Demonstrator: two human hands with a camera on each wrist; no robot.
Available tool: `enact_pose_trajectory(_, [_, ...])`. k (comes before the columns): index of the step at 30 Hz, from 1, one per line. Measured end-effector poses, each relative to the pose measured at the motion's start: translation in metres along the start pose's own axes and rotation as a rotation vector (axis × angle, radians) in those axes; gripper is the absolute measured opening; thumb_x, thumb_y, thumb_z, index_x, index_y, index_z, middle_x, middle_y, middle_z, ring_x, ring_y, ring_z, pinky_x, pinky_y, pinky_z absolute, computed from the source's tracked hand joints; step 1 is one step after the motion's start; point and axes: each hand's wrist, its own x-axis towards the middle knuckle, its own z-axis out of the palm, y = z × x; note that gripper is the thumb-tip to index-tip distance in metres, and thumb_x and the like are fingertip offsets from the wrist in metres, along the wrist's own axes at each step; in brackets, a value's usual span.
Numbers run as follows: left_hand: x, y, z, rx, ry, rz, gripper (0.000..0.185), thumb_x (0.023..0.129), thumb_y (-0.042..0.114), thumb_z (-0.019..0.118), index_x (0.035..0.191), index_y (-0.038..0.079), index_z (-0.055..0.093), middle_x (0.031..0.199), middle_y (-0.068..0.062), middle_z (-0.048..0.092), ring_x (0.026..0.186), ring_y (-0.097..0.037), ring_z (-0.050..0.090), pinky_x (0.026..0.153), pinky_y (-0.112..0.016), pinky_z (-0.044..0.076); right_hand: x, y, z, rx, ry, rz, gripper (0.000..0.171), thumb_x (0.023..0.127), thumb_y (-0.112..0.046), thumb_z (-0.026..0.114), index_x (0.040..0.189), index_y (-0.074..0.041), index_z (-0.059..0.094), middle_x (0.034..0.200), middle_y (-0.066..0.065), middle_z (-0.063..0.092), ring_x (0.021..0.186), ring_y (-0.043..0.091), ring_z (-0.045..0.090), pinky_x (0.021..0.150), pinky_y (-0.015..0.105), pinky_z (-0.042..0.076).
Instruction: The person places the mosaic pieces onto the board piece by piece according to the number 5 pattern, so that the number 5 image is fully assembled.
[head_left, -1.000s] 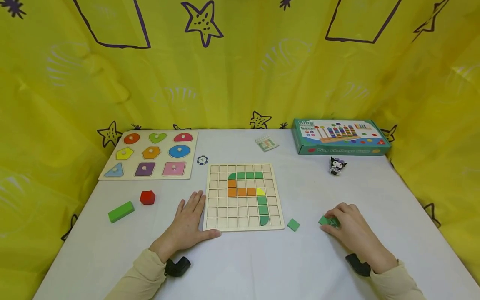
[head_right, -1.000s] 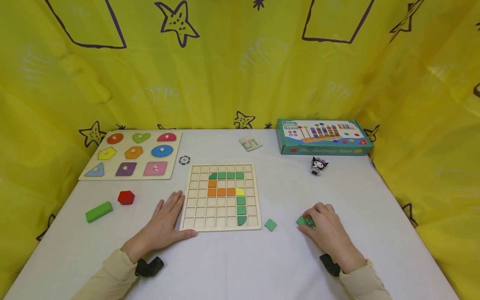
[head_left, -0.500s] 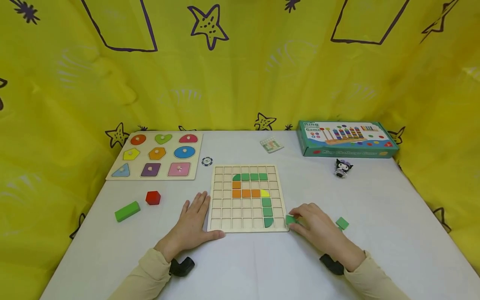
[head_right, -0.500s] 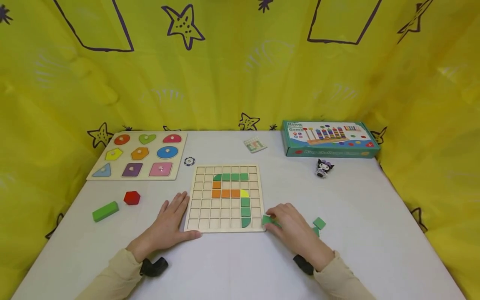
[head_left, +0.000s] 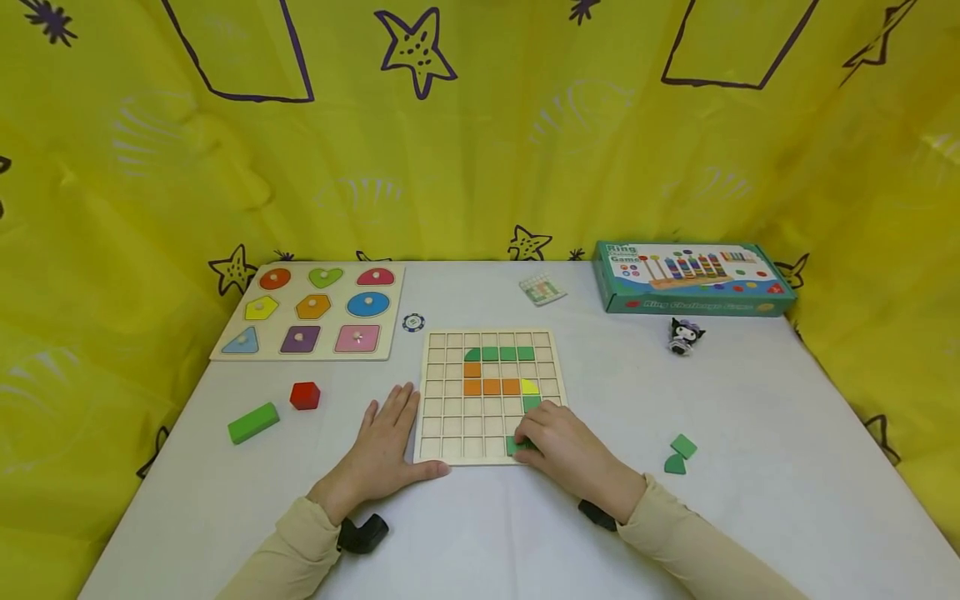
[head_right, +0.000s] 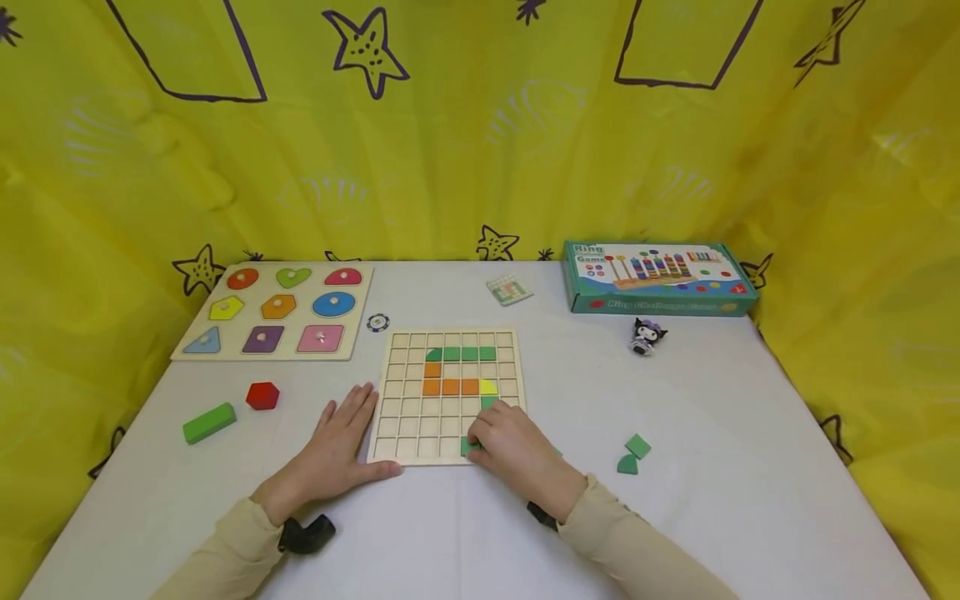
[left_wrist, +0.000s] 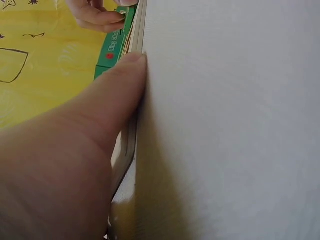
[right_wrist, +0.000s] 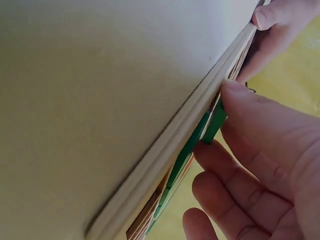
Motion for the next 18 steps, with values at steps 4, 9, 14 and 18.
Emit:
enact_pose_trajectory(4, [0.0, 0.0, 0.0, 0.006, -0.001, 0.002, 0.118, 0.076, 0.077, 0.06, 0.152, -0.006, 0.023, 0.159, -0.02, 0.016, 0.146, -0.036, 0.008, 0.112, -0.06, 0.003, 0.002, 0.0, 0.002, -0.029, 0.017, -0.028, 0.014, 0.079, -0.018, 0.083, 0.082, -0.015, 0.07, 0.086, -0.006, 0.061, 0.083, 0.015, 0.052, 0.075, 0.031, 0.046])
enact_pose_trajectory(9, [0.0, -0.001, 0.001, 0.004, -0.003, -0.004, 0.119, 0.076, 0.077, 0.06, 0.152, -0.005, 0.021, 0.16, -0.019, 0.015, 0.146, -0.035, 0.007, 0.113, -0.059, 0.003, -0.001, 0.001, 0.0, -0.027, 0.011, -0.053, 0.007, 0.081, -0.016, 0.081, 0.083, -0.015, 0.074, 0.092, -0.003, 0.062, 0.087, 0.016, 0.052, 0.077, 0.032, 0.046])
enact_pose_trajectory(14, [0.0, 0.0, 0.002, 0.003, -0.002, -0.003, 0.119, 0.075, 0.078, 0.06, 0.152, -0.005, 0.021, 0.16, -0.019, 0.015, 0.146, -0.035, 0.007, 0.112, -0.06, 0.003, -0.018, 0.008, -0.013, 0.025, -0.01, 0.028, 0.012, 0.085, -0.013, 0.078, 0.096, -0.011, 0.077, 0.102, 0.0, 0.061, 0.093, 0.016, 0.052, 0.08, 0.035, 0.047])
enact_pose_trajectory(18, [0.0, -0.001, 0.002, 0.005, 0.012, 0.005, 0.119, 0.075, 0.077, 0.061, 0.152, -0.005, 0.023, 0.159, -0.02, 0.017, 0.146, -0.036, 0.008, 0.112, -0.061, 0.004, -0.045, 0.029, -0.03, -0.002, 0.04, 0.106, 0.018, 0.083, -0.006, 0.078, 0.1, -0.007, 0.076, 0.104, 0.003, 0.063, 0.094, 0.019, 0.054, 0.08, 0.037, 0.049])
